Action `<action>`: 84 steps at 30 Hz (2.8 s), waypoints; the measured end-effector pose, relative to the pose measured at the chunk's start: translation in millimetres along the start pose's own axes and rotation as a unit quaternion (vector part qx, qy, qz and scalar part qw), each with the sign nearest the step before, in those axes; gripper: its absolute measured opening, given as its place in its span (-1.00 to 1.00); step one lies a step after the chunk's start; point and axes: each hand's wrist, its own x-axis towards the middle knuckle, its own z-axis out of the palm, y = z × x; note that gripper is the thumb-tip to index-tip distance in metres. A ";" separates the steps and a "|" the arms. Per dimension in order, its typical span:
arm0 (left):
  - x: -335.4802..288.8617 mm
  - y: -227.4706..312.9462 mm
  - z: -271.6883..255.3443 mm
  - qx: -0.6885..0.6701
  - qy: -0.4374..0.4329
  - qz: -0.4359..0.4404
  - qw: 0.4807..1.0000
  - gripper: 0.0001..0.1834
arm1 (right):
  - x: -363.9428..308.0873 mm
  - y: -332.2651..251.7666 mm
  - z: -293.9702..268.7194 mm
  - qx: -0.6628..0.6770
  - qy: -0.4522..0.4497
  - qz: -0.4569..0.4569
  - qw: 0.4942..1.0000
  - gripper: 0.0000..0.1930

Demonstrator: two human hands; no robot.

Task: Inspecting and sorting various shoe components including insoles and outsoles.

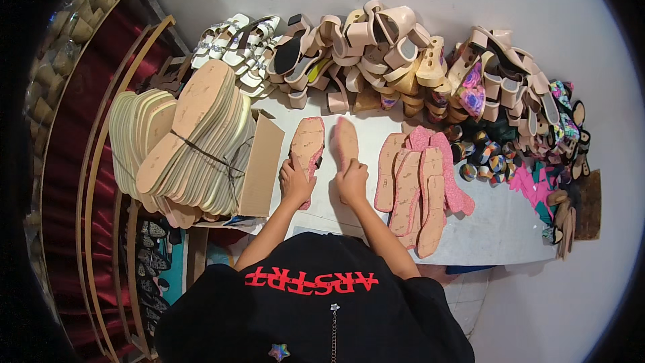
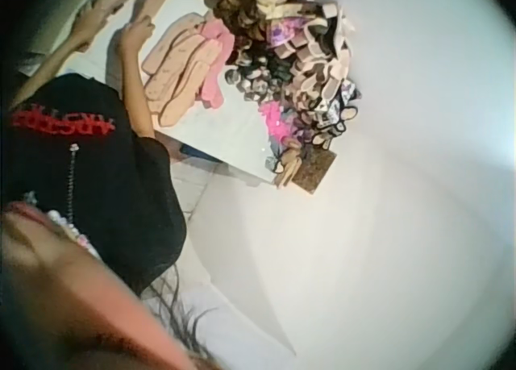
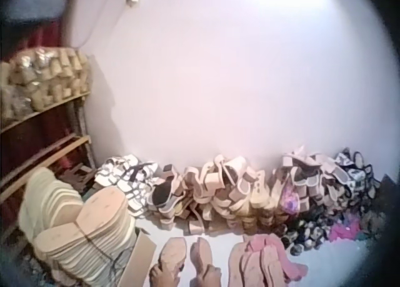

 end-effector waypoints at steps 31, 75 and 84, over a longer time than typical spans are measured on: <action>1.2 -0.4 16.9 0.123 -0.009 -0.035 0.992 -0.15 | -11.7 1.4 -8.9 -0.072 -0.040 0.079 0.993 -0.33; 16.8 -9.6 22.8 -0.652 -0.226 0.011 0.724 -0.52 | -1.3 -34.3 19.1 0.360 -0.111 0.047 0.925 -0.53; 14.7 -10.3 4.6 -0.604 -0.182 -0.012 0.776 -0.57 | 5.1 -1.3 19.9 0.331 -0.110 0.127 0.929 -0.79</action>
